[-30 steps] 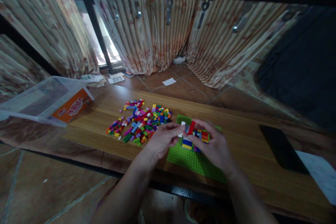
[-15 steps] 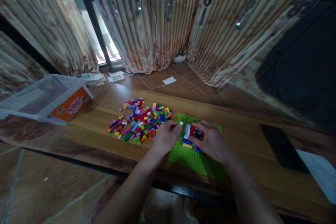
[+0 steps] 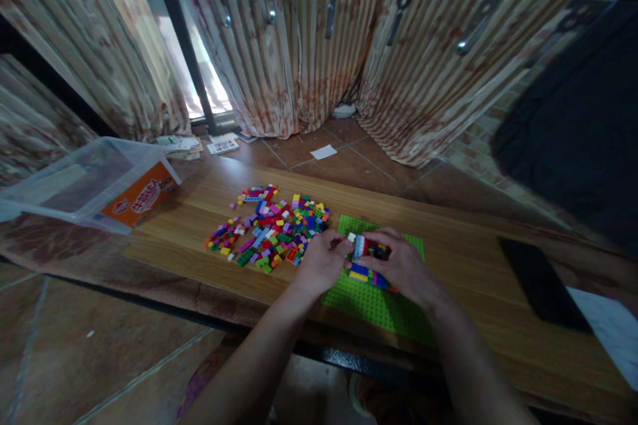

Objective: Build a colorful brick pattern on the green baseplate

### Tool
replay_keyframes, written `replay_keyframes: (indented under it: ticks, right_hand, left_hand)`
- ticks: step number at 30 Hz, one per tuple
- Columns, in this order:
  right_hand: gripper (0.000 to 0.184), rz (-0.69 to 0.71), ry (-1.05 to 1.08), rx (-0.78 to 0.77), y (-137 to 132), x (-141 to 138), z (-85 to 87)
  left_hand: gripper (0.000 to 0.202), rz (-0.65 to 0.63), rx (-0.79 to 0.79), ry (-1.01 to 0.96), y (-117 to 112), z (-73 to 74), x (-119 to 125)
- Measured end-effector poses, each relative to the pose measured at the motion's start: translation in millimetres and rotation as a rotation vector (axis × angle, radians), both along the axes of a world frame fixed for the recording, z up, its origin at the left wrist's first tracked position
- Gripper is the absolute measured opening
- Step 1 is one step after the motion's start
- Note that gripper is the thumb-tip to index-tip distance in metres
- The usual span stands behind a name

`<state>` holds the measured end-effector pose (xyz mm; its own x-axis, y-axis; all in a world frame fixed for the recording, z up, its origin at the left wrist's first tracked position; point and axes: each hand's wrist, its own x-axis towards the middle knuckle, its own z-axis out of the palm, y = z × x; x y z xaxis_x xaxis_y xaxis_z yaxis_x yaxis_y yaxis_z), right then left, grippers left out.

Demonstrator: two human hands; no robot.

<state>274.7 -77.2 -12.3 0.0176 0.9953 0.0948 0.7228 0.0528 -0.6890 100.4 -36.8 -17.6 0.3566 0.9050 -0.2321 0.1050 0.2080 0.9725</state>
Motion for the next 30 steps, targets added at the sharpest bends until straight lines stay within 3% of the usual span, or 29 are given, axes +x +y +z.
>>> replay_keyframes:
  ticks: [11, 17, 20, 23, 27, 30]
  right_hand:
    - [0.042, -0.058, 0.122, -0.087, 5.1, 4.5, -12.7]
    - [0.04, -0.036, 0.143, -0.106, 2.7, 1.0, -8.4]
    - [0.051, -0.085, 0.173, -0.092, -1.1, 1.0, -6.7]
    - [0.059, -0.16, 0.234, -0.027, -4.1, 7.3, -6.0]
    - [0.04, -0.283, 0.297, 0.201, -5.3, 17.0, -3.2]
    - [0.032, -0.211, 0.289, 0.276, -7.3, 14.4, 0.8]
  left_hand:
    - [0.014, -0.001, 0.03, 0.058, -1.9, 5.3, 1.8]
    - [0.011, 0.008, -0.02, 0.029, -2.2, 8.0, 1.2]
    - [0.007, 0.045, -0.028, 0.011, 0.8, 8.8, -0.2]
    - [0.008, 0.072, -0.01, 0.0, 4.2, 9.8, -2.8]
    - [0.008, 0.061, 0.035, -0.034, 5.9, 9.7, -5.9]
    - [0.012, 0.004, 0.064, -0.064, 5.1, 9.1, -6.3]
